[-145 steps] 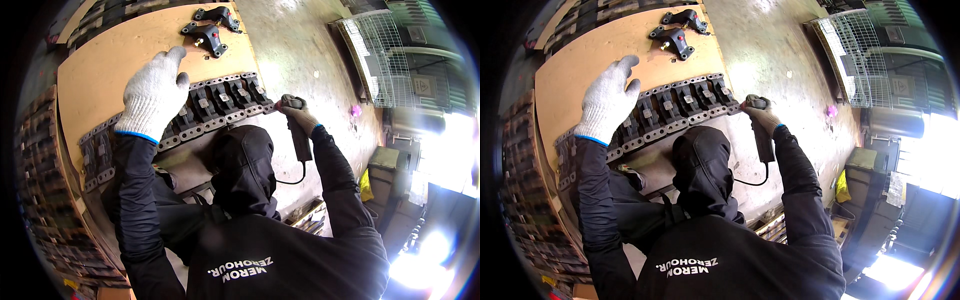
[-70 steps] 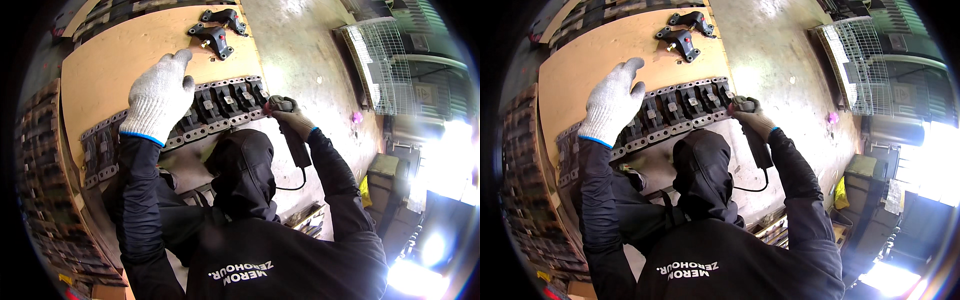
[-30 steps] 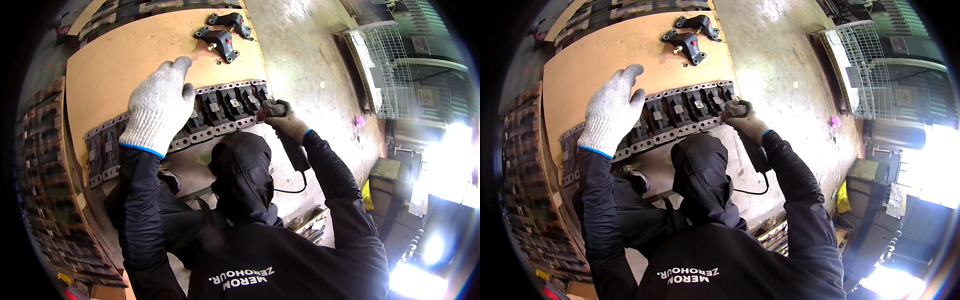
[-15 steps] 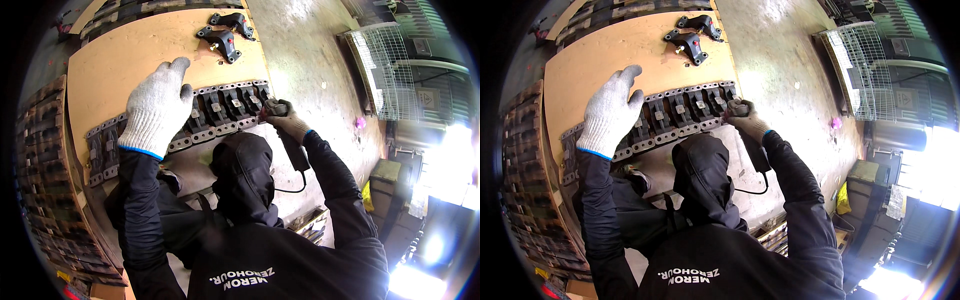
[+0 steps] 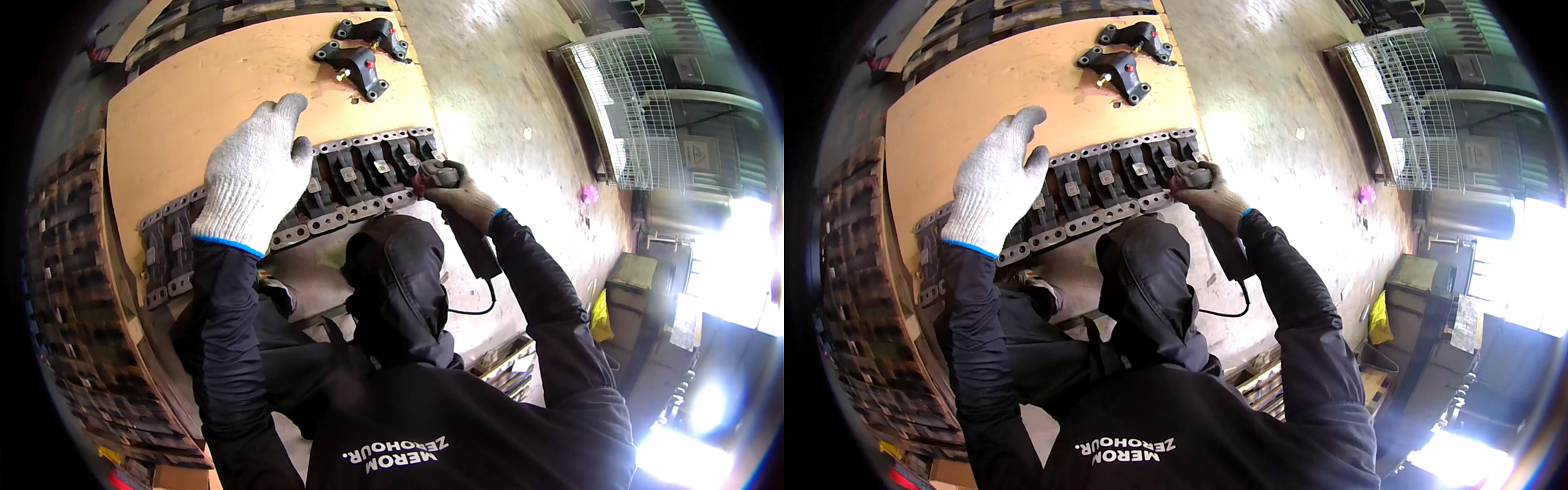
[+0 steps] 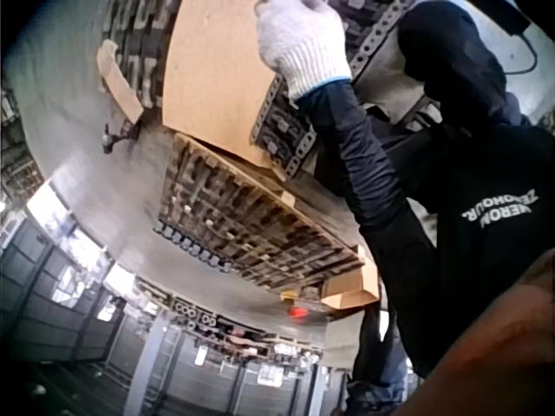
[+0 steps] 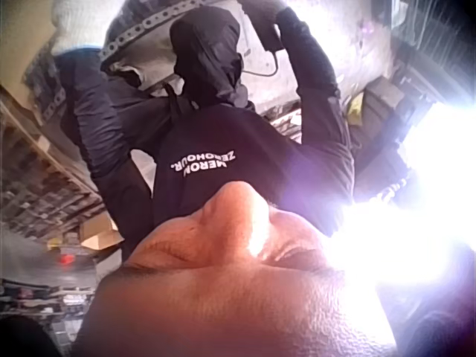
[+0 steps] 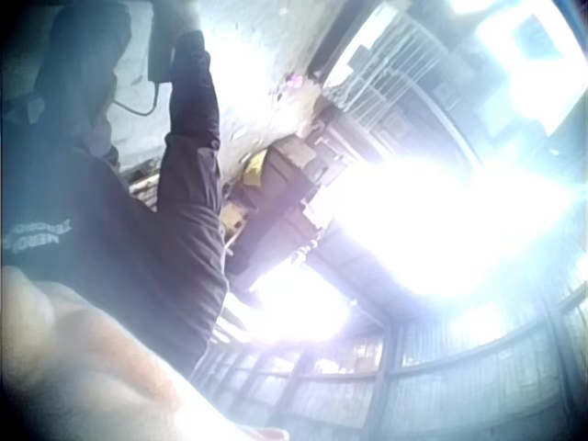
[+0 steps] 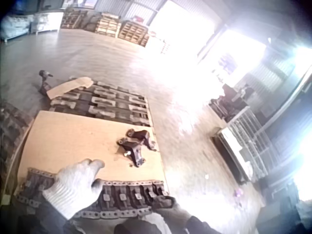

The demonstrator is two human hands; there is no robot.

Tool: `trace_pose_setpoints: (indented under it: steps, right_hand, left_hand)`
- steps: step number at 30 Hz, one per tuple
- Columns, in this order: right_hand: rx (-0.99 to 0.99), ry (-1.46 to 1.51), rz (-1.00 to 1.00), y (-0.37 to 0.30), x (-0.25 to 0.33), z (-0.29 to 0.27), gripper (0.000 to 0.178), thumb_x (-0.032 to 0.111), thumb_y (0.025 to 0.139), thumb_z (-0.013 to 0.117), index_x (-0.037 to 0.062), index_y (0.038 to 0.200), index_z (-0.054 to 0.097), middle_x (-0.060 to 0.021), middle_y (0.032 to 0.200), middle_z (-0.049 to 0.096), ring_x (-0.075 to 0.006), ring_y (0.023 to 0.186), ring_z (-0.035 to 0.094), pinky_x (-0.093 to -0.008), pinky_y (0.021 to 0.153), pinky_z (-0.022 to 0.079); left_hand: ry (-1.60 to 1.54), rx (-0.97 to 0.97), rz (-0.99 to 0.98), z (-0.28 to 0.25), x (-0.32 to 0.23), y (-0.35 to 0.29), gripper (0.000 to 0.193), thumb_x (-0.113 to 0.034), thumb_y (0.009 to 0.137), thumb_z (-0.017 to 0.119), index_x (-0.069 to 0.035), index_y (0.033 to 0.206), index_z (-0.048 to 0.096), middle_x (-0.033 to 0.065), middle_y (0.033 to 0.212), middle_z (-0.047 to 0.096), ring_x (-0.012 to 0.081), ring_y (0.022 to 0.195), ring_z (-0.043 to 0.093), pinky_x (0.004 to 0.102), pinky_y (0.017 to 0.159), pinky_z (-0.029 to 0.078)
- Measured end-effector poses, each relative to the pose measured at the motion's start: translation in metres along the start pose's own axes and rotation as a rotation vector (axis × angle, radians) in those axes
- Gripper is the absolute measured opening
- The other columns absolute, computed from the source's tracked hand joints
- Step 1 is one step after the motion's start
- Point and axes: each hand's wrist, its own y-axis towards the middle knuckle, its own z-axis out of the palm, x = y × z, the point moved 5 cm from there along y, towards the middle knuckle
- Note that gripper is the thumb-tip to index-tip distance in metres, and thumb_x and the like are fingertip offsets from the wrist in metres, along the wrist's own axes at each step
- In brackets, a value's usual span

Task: The person assembles a long metal track by picking up individual metal brackets from a wooden pallet and attaching them to a metal chain using a power drill. The person works systematically along the length of the chain, securing each bracket in place.

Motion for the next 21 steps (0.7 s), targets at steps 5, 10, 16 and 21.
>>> trace_pose_setpoints:
  steps: [5,10,16,21]
  right_hand:
    - [-0.13,-0.004,0.066,-0.013,-0.021,-0.044,0.103,0.03,0.08,0.089,-0.0036,0.154,0.026,-0.0135,0.118,0.066,-0.0166,0.094,0.065,-0.0315,0.077,0.058]
    - [-0.019,0.035,0.058,-0.013,-0.008,-0.015,0.103,0.03,0.079,0.088,-0.0022,0.154,0.026,-0.0145,0.117,0.066,-0.0173,0.091,0.066,-0.0323,0.075,0.058]
    - [-0.177,0.045,0.087,-0.011,-0.031,-0.048,0.102,0.025,0.079,0.088,0.0021,0.156,0.025,-0.0125,0.111,0.065,-0.0177,0.087,0.065,-0.0343,0.071,0.058]
    - [-0.141,0.075,0.083,-0.026,-0.027,-0.035,0.1,0.024,0.079,0.088,0.0058,0.156,0.027,-0.0118,0.11,0.065,-0.0166,0.085,0.064,-0.0332,0.071,0.058]
  left_hand:
    - [-0.052,0.043,0.045,0.017,-0.022,0.016,0.044,-0.02,0.096,0.066,-0.012,0.137,0.055,0.0185,0.122,0.068,0.0361,0.108,0.07,0.0465,0.09,0.057]
    - [-0.003,0.02,-0.025,-0.003,0.002,-0.001,0.043,-0.02,0.096,0.065,-0.012,0.137,0.055,0.0188,0.125,0.068,0.0361,0.11,0.07,0.0469,0.092,0.057]
    - [-0.035,0.041,0.009,0.007,-0.009,0.009,0.045,-0.021,0.097,0.065,-0.012,0.139,0.054,0.0192,0.127,0.067,0.0357,0.113,0.069,0.0467,0.093,0.057]
    - [-0.08,0.067,0.028,0.025,-0.017,0.019,0.045,-0.021,0.096,0.065,-0.013,0.14,0.055,0.0189,0.127,0.067,0.0353,0.112,0.069,0.0466,0.093,0.057]
